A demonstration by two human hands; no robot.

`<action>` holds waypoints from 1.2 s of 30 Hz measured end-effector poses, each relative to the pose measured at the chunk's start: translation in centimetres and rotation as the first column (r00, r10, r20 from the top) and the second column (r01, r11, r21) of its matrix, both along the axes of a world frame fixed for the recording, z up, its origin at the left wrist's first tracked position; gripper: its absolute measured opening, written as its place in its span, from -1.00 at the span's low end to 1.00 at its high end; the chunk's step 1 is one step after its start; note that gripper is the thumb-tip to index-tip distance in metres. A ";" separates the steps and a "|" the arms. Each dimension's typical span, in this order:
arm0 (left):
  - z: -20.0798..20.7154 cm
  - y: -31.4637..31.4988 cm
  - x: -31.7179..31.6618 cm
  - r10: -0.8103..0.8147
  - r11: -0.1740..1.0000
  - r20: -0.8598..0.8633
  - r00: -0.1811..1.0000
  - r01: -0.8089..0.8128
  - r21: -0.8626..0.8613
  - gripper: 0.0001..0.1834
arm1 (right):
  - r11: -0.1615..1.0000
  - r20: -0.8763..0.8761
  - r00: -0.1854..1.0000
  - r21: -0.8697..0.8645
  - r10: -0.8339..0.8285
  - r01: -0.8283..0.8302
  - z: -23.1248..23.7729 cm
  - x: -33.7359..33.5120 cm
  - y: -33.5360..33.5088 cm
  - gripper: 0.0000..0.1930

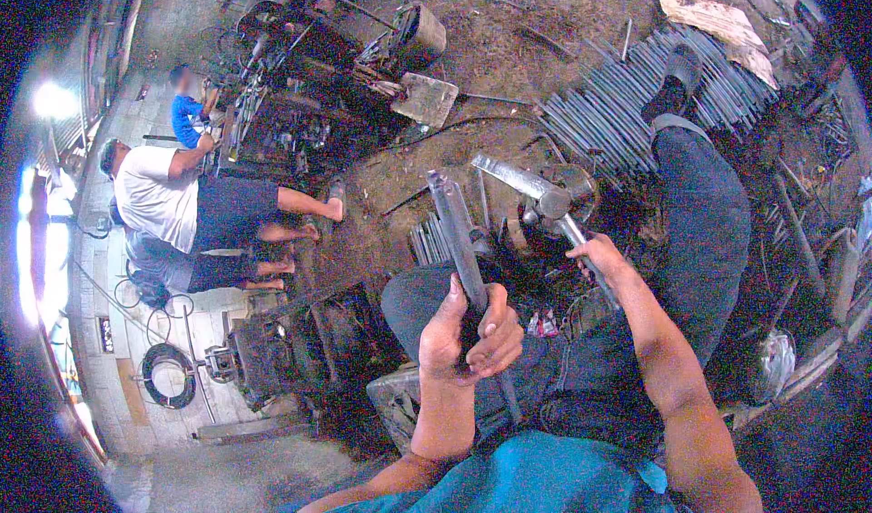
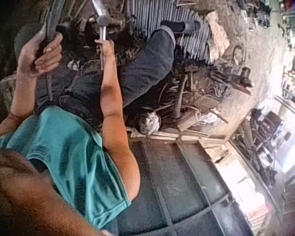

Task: Straightening a metal rod by hammering it against a flat metal block on an anvil.

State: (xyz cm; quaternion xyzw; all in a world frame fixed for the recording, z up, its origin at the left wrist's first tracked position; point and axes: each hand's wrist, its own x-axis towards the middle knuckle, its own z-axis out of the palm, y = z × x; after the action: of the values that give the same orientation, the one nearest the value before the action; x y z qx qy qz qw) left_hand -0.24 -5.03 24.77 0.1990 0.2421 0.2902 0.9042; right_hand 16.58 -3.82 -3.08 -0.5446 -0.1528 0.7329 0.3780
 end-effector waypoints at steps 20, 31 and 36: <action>0.1 -0.3 0.5 0.202 0.951 -0.353 0.914 -0.097 0.293 -0.55 | 1.000 0.003 1.000 0.002 -0.003 0.003 -0.7 -0.1 0.0 -0.69; -0.3 -0.1 0.5 0.331 0.929 -0.419 0.846 -0.216 0.299 -0.72 | 1.000 0.013 1.000 -0.005 0.007 -0.007 -0.6 0.2 0.0 -0.73; -0.5 0.0 0.4 0.331 0.936 -0.433 0.838 -0.234 0.263 -0.73 | 0.999 0.044 0.998 -0.008 0.042 -0.042 -1.3 0.1 0.2 -0.77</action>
State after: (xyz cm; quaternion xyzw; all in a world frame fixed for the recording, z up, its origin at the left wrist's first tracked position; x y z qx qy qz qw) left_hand 0.12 -5.04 24.23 0.3147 0.4509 0.3867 0.7403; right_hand 16.64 -3.65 -4.37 -0.5585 -0.1698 0.7292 0.3571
